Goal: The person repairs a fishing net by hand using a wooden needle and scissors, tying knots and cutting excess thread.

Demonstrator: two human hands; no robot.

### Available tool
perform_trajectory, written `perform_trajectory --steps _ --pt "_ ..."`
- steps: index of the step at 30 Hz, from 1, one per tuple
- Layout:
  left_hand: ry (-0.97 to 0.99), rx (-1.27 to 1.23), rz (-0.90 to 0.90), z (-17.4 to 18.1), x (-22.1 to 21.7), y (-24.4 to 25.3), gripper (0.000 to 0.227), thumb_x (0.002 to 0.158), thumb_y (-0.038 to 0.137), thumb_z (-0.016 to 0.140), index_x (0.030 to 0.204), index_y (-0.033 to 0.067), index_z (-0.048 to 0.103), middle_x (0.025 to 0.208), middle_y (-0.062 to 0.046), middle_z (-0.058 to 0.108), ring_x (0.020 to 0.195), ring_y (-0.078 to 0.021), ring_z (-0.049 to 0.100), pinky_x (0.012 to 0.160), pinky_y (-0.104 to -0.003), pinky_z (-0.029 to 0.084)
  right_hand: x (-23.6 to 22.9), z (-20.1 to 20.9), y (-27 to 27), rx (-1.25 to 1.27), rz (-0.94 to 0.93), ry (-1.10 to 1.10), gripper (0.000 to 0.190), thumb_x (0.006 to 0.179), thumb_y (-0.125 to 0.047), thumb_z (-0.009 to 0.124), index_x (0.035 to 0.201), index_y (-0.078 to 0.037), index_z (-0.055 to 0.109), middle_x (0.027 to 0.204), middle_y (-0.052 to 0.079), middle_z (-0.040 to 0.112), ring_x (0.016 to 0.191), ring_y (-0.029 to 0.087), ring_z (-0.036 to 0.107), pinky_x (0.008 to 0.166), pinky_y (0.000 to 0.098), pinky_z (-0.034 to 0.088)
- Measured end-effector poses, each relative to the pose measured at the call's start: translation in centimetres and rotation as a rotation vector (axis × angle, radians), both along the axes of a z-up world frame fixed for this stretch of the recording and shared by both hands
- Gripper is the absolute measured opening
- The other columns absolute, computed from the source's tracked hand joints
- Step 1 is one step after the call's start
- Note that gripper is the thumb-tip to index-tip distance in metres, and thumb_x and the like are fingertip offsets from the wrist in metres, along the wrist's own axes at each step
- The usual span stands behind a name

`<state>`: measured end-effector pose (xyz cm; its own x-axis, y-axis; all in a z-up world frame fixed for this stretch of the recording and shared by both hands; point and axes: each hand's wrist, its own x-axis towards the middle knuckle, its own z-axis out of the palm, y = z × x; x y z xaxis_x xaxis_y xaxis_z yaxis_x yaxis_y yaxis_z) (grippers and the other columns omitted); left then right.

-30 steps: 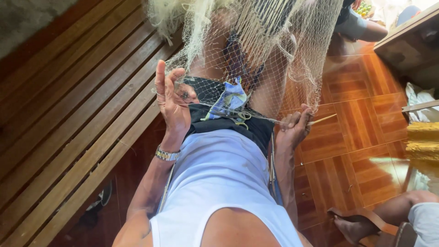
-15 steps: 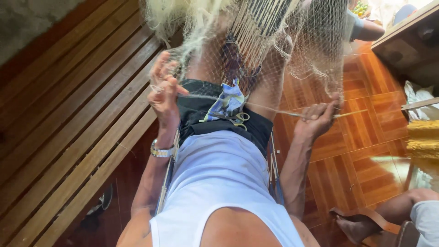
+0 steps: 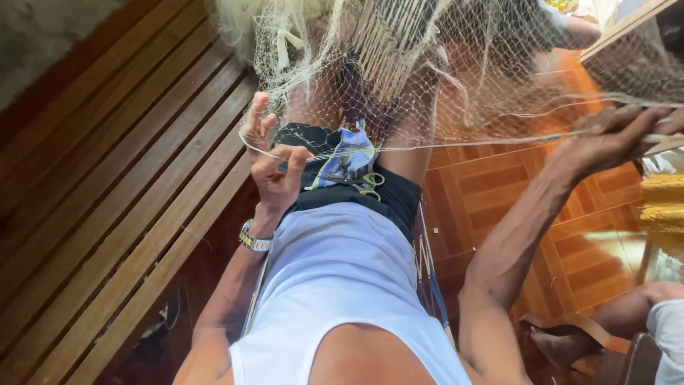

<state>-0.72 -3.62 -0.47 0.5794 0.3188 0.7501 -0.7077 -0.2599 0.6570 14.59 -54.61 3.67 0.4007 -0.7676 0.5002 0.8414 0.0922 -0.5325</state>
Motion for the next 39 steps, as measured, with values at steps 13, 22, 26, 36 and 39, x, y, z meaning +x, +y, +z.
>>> perform_trajectory --steps 13,22,26,36,39 --pt "0.122 0.158 -0.034 -1.4 0.0 -0.6 0.019 0.106 0.019 0.067 0.091 0.0106 0.075 0.163 -0.020 0.033 0.156 -0.0355 0.028 0.115 -0.049 0.038 -0.5 -12.9 15.2 -0.189 0.506 0.980 0.014 0.105 -0.029 0.064 0.113 -0.018 0.068 0.058 -0.002 0.048 0.037 0.005 0.035 0.030 0.0188 0.025" --pt "0.167 0.159 -0.066 -0.8 0.0 0.6 0.021 0.107 0.019 0.064 0.092 0.0120 0.077 0.163 -0.021 0.033 0.155 -0.0351 0.031 0.116 -0.048 0.039 -4.6 -11.6 17.0 -0.115 0.414 0.893 0.028 0.101 -0.038 0.068 0.115 -0.014 0.069 0.075 0.001 0.054 0.038 0.006 0.037 0.031 0.0193 0.026" --pt "0.170 0.155 -0.085 -0.8 -0.3 1.2 0.020 0.107 0.018 0.065 0.093 0.0112 0.077 0.163 -0.022 0.034 0.154 -0.0342 0.034 0.115 -0.047 0.041 -7.4 -12.6 16.1 -0.103 0.273 0.837 0.031 0.101 -0.040 0.071 0.115 -0.012 0.068 0.073 -0.003 0.049 0.039 0.002 0.034 0.030 0.0187 0.025" --pt "0.175 0.223 -0.181 1.0 -2.6 1.2 0.022 0.106 0.023 0.064 0.092 0.0124 0.077 0.164 -0.022 0.033 0.153 -0.0334 0.036 0.117 -0.047 0.040 -16.0 -5.8 24.5 -0.314 0.884 0.861 0.053 0.111 -0.030 0.050 0.077 0.004 0.070 0.045 -0.002 0.030 0.031 0.003 0.028 0.032 0.0181 0.026" --pt "0.179 0.211 -0.237 1.3 -3.4 0.8 0.022 0.106 0.022 0.063 0.094 0.0118 0.077 0.164 -0.024 0.031 0.154 -0.0347 0.035 0.118 -0.048 0.039 -15.3 -6.3 26.9 -0.339 1.093 0.876 0.056 0.112 -0.038 0.044 0.110 0.009 0.072 0.049 0.008 0.042 0.034 0.004 0.022 0.031 0.0193 0.027"
